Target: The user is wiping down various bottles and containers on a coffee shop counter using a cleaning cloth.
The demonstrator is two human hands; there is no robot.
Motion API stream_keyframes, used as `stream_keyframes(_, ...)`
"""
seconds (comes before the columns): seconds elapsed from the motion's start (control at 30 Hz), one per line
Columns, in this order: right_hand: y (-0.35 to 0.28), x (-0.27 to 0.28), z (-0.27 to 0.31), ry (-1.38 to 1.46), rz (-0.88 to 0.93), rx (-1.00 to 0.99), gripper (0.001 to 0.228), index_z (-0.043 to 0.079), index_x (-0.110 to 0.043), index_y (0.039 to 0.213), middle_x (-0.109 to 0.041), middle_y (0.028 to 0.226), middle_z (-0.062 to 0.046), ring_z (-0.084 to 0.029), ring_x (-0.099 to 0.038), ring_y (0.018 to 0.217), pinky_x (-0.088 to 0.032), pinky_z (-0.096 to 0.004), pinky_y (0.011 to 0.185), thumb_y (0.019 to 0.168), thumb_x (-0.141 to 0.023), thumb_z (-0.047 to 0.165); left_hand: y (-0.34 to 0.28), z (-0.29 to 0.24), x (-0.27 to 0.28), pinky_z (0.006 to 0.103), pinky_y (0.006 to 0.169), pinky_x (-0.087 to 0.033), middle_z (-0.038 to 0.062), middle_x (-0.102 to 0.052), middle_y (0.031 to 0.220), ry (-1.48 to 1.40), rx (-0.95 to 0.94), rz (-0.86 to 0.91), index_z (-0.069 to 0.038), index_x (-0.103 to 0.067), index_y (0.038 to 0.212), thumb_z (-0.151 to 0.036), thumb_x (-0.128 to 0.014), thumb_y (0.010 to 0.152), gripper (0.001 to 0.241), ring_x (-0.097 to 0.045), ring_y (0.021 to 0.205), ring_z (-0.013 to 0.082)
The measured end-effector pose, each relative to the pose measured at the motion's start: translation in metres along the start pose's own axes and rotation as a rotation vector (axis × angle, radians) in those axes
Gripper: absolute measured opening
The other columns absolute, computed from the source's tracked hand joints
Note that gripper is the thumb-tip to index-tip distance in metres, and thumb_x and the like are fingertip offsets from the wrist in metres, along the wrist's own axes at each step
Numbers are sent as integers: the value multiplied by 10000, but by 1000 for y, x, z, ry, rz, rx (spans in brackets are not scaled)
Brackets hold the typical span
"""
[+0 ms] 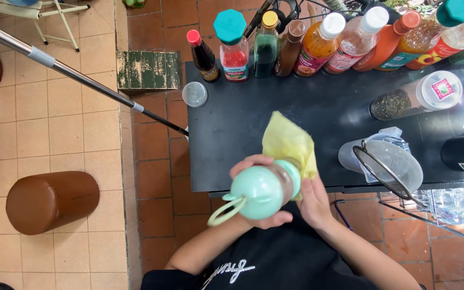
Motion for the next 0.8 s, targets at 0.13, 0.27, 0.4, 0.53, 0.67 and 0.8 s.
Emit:
stream_keyframes(0.13, 0, 24, 0, 48, -107, -17, 519, -8, -378, 1517, -525, 1461, -128, -226, -507, 1337, -413, -382, 1115, 1082, -456, 264, 26, 2, 11, 394, 1081, -503, 162, -534, 1365, 71, 117, 188, -60, -399, 1492, -495, -867, 746, 982, -572, 1265, 245)
stream_keyframes(0.27, -26, 37, -25, -186, 71, -227, 448, -76, -532, 1420, -640, 1335, -169, -250, -586, 1212, -465, -405, 1056, 1117, -484, 251, 35, 23, 37, 468, 998, -576, 204, -652, 1223, -155, 244, -113, -9, -394, 1443, -515, -854, 783, 951, -681, 1103, 312)
stream_keyframes(0.4, -24, -4, 11, -168, 123, -265, 521, 29, -416, 1481, -560, 1446, -74, -176, -508, 1345, -382, -343, 1143, 1064, -406, 340, 34, 25, 31, 455, 980, -577, 200, -625, 1213, -106, 45, -183, -62, -341, 1465, -546, -849, 774, 984, -664, 1044, 319)
stream_keyframes(0.53, -16, 9, 9, 39, 13, -239, 576, 46, -345, 1523, -507, 1503, -66, -181, -468, 1394, -356, -353, 1161, 1061, -360, 390, 26, 39, 20, 463, 978, -591, 218, -630, 1197, -122, 46, -232, -72, -340, 1450, -563, -810, 800, 940, -682, 1048, 328)
stream_keyframes(0.67, 1, 14, 34, 296, -267, -311, 610, 22, -392, 1507, -562, 1440, -137, -283, -559, 1303, -429, -450, 1096, 1066, -322, 437, 34, 41, 20, 483, 981, -572, 233, -560, 1334, -396, 221, -243, -102, -229, 1525, -597, -727, 802, 1008, -651, 1125, 349)
stream_keyframes(0.8, 8, 13, 55, 323, -388, -256, 556, 66, -406, 1494, -567, 1426, -126, -293, -590, 1281, -456, -477, 1088, 1064, -330, 410, 25, 53, 34, 389, 957, -534, 193, -572, 1298, -555, 408, -273, 94, -465, 1449, -642, -562, 913, 915, -630, 1139, 265)
Point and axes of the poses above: each hand's wrist, its own y-axis towards the middle knuckle, its own x-axis out of the back of the hand, z = x × y, the point moved 7 cm from there along y, towards the middle knuckle
